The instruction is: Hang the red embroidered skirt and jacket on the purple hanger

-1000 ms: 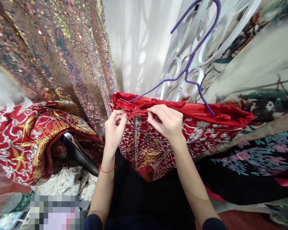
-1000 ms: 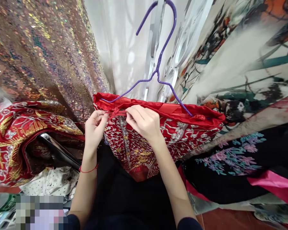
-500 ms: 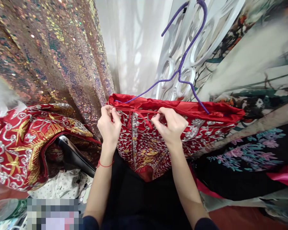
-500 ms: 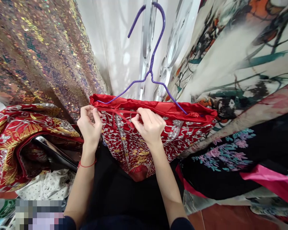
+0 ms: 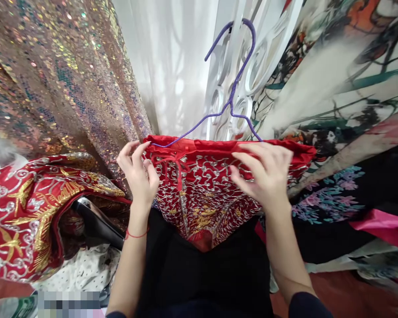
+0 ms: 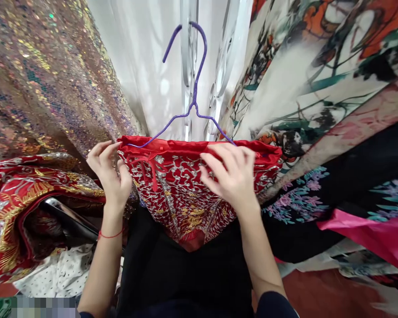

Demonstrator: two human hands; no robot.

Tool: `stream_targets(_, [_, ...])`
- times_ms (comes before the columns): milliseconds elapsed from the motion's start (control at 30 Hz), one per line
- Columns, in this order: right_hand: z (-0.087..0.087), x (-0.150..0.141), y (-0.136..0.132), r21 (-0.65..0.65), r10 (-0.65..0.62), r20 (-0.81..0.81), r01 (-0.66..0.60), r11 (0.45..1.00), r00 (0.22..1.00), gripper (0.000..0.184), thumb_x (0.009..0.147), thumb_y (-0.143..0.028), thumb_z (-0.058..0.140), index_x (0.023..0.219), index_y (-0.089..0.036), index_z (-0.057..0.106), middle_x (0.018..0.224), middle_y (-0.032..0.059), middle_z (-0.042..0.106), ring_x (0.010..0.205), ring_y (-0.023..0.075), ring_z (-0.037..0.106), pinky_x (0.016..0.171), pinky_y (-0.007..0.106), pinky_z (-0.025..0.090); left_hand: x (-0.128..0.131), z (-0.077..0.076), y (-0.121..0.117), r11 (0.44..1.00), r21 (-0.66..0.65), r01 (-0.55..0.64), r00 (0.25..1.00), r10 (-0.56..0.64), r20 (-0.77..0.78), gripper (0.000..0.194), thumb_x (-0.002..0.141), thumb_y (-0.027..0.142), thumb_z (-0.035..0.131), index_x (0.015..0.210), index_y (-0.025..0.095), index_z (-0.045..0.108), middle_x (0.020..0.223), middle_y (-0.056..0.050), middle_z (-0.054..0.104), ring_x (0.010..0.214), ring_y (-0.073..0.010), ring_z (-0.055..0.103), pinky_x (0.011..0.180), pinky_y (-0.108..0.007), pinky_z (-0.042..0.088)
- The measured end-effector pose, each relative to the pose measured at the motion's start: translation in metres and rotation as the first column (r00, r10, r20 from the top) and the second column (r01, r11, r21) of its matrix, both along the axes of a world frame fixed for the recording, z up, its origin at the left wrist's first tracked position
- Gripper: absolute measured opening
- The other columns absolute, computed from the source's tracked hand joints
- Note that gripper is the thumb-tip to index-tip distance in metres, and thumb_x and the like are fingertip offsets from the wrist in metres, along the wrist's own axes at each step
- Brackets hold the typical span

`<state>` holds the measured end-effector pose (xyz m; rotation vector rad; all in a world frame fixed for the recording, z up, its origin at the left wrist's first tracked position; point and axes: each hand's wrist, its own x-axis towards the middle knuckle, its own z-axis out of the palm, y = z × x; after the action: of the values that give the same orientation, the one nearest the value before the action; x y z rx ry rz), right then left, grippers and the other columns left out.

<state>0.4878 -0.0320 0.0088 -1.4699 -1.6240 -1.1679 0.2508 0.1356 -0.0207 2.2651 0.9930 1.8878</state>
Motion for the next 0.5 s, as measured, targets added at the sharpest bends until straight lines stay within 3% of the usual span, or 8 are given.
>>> stream_targets(100, [-0.001,0.037,-0.032,0.043,-0.187,-0.056,0.19,0.981,0.981,0.039,0.079,-0.036,0.077,0.115,-0.027,0.064,0.118,0.0114,0.07,0.114,0.0352,0.06,0.098,0.054,0.04,-0.005,0.016,0.012,1.0,0.013,0.006,0.992,-0.004,-0.128,0.034,0.086,0.013,0.051,0.116,0.023,0.063,0.134,-0.013,0.05,0.132,-0.0296,0.043,0.111,-0.048,0.036])
stream_targets(167, [-0.004,0.059,-0.047,0.026,-0.225,-0.091,0.229,0.973,0.97,0.034,0.078,-0.038,0.078,0.109,-0.027,0.067,0.116,0.0127,0.07,0.115,0.0373,0.058,0.096,0.055,0.043,-0.006,0.021,0.022,1.0,0.013,0.023,0.982,-0.02,-0.187,0.023,0.088,0.019,0.055,0.108,0.022,0.066,0.128,-0.013,0.054,0.129,-0.0303,0.045,0.111,-0.048,0.037])
stream_targets(267, [-0.009,0.079,-0.053,0.026,-0.172,-0.107,0.175,0.984,0.979,0.019,0.082,-0.03,0.074,0.1,-0.028,0.069,0.114,0.0118,0.072,0.11,0.0345,0.06,0.089,0.051,0.047,-0.007,0.023,0.034,0.999,0.001,0.038,0.972,-0.037,-0.232,0.018,0.092,0.026,0.056,0.105,0.021,0.066,0.118,-0.013,0.062,0.12,-0.0281,0.054,0.106,-0.045,0.041])
stream_targets(333, [-0.007,0.081,-0.05,0.096,-0.117,-0.13,0.13,0.987,0.985,0.011,0.084,-0.025,0.073,0.094,-0.029,0.071,0.108,0.0093,0.075,0.099,0.031,0.066,0.084,0.049,0.048,-0.006,0.025,0.036,1.0,-0.004,0.025,0.979,-0.025,-0.201,0.017,0.094,0.025,0.053,0.104,0.021,0.066,0.114,-0.012,0.065,0.113,-0.0261,0.059,0.101,-0.042,0.044])
stream_targets(400, [0.003,0.077,-0.043,0.158,-0.075,-0.173,0.103,0.982,0.982,0.008,0.086,-0.024,0.071,0.091,-0.03,0.072,0.104,0.007,0.077,0.09,0.0289,0.069,0.081,0.048,0.048,-0.006,0.031,0.036,1.0,0.008,0.004,0.991,-0.003,-0.133,0.017,0.096,0.024,0.05,0.104,0.022,0.065,0.112,-0.011,0.067,0.109,-0.0251,0.062,0.098,-0.041,0.045])
stream_targets(500, [0.022,0.065,-0.032,0.249,0.032,-0.244,0.031,0.968,0.969,0.009,0.088,-0.024,0.07,0.092,-0.031,0.075,0.104,0.0061,0.077,0.095,0.0283,0.071,0.085,0.048,0.05,-0.009,0.043,0.035,0.998,0.061,-0.002,1.0,0.001,0.015,0.019,0.098,0.023,0.046,0.106,0.021,0.062,0.107,-0.011,0.067,0.105,-0.0243,0.063,0.097,-0.041,0.045])
